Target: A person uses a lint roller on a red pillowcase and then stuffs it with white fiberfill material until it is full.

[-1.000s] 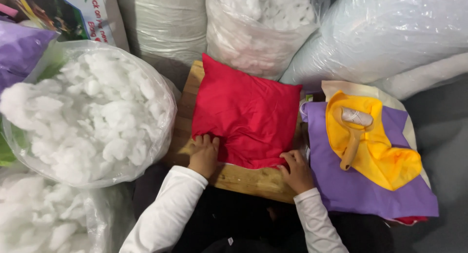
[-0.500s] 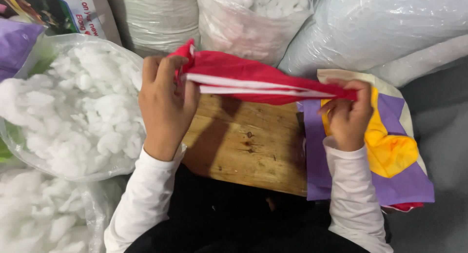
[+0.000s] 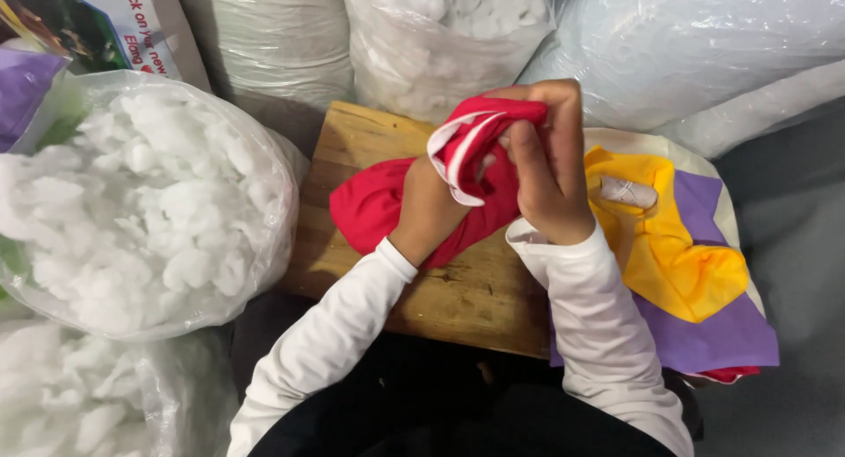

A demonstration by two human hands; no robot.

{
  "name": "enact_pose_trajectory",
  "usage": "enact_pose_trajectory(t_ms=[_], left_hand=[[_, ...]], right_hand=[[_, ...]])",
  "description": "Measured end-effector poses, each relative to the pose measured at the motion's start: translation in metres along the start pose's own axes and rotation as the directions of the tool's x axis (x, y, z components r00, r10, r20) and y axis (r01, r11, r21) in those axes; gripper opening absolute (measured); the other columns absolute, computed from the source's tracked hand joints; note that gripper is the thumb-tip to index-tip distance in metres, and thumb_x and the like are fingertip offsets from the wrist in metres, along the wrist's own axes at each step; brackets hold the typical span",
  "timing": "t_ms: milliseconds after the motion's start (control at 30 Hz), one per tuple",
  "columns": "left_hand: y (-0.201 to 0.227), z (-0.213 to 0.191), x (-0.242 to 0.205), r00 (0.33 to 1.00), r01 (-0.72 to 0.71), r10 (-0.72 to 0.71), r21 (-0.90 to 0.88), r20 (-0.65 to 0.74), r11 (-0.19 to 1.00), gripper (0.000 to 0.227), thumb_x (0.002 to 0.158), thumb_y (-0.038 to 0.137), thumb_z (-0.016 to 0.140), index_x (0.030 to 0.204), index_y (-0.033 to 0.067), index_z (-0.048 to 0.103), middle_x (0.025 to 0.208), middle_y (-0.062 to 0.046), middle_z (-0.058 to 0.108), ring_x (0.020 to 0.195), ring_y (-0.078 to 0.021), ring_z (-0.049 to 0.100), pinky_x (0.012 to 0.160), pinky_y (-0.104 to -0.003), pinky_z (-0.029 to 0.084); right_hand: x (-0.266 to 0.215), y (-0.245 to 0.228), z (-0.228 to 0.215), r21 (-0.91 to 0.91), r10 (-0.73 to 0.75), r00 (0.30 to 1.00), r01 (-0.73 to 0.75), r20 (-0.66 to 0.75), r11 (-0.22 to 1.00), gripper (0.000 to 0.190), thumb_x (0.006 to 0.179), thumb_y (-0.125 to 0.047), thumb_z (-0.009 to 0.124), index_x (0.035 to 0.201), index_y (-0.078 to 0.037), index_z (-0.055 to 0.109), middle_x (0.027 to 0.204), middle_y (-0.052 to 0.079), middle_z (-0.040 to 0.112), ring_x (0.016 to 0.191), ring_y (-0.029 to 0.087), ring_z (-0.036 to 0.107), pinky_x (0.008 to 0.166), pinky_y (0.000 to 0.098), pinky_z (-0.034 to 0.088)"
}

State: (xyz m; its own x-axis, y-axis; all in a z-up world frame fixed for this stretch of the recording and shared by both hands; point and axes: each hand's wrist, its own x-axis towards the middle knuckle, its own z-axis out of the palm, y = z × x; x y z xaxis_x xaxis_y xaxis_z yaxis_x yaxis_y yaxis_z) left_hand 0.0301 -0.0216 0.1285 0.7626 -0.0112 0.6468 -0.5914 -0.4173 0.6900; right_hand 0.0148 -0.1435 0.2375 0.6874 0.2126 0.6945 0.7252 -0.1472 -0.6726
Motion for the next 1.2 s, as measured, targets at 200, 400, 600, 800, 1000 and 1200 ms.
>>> enact_pose_trajectory(t_ms=[200,400,600,800,1000,1200], left_hand=[[0.023,-0.020,0.007,0.510,0.485,-0.777,-0.622,-0.369,0.614,0.063,0.089,0.038,0.070,0.137,-0.0013,0.057,0.137,-0.026,0.060,0.130,-0.0323,0.058,0.118,-0.043,0.041],[-0.044,0.042,-0.112,-0.030,0.575,-0.999,-0.818,-0.027,0.005,0.085,0.094,0.056,0.069,0.148,-0.0037,0.044,0.149,-0.027,0.050,0.138,-0.0324,0.052,0.119,-0.045,0.038],[-0.089,0.089,-0.169,-0.052,0.692,-0.996,-0.721,-0.079,0.022,0.062,0.104,0.043,0.061,0.148,0.0012,0.048,0.150,-0.020,0.053,0.142,-0.0299,0.048,0.119,-0.044,0.037],[-0.130,0.124,-0.211,-0.058,0.716,-0.981,-0.693,-0.183,0.087,0.051,0.105,0.035,0.062,0.147,0.0093,0.053,0.147,-0.012,0.058,0.139,-0.0242,0.051,0.116,-0.040,0.040],[-0.061,0.087,-0.155,-0.246,0.735,-0.969,-0.648,0.017,-0.198,0.077,0.098,0.061,0.060,0.151,0.0066,0.048,0.153,-0.017,0.052,0.147,-0.0314,0.043,0.123,-0.045,0.032],[-0.076,0.094,-0.166,-0.309,0.680,-0.942,-0.662,0.132,-0.315,0.099,0.088,0.076,0.063,0.154,0.0056,0.044,0.157,-0.020,0.046,0.150,-0.0317,0.037,0.125,-0.045,0.027]], right_hand=[[-0.055,-0.006,-0.022,-0.260,0.004,0.985,-0.049,-0.171,0.964,0.029,0.110,-0.018,0.052,0.132,-0.007,0.037,0.155,0.023,0.039,0.142,0.035,0.045,0.123,0.0498,0.034],[-0.156,0.137,0.006,-0.681,0.467,0.884,-0.350,-0.012,0.644,0.058,0.103,-0.034,0.057,0.156,-0.017,0.039,0.159,0.025,0.034,0.145,0.048,0.035,0.116,0.0679,0.023],[-0.143,0.132,0.038,-0.760,0.576,0.817,-0.382,-0.012,0.526,0.054,0.108,-0.036,0.046,0.160,-0.028,0.037,0.166,0.016,0.029,0.151,0.045,0.026,0.113,0.0770,0.017],[-0.158,0.199,0.086,-0.866,0.458,0.889,-0.245,-0.021,0.436,0.059,0.104,-0.041,0.050,0.159,-0.025,0.040,0.166,0.017,0.031,0.151,0.046,0.026,0.112,0.0769,0.017],[-0.102,0.206,0.093,-0.826,0.602,0.760,-0.162,0.245,0.540,0.056,0.108,-0.052,0.038,0.161,-0.038,0.032,0.167,0.006,0.032,0.152,0.038,0.030,0.117,0.0726,0.021],[-0.126,0.239,0.136,-0.865,0.593,0.767,-0.102,0.246,0.491,0.060,0.104,-0.050,0.046,0.160,-0.033,0.036,0.167,0.010,0.033,0.155,0.041,0.025,0.119,0.0735,0.013]])
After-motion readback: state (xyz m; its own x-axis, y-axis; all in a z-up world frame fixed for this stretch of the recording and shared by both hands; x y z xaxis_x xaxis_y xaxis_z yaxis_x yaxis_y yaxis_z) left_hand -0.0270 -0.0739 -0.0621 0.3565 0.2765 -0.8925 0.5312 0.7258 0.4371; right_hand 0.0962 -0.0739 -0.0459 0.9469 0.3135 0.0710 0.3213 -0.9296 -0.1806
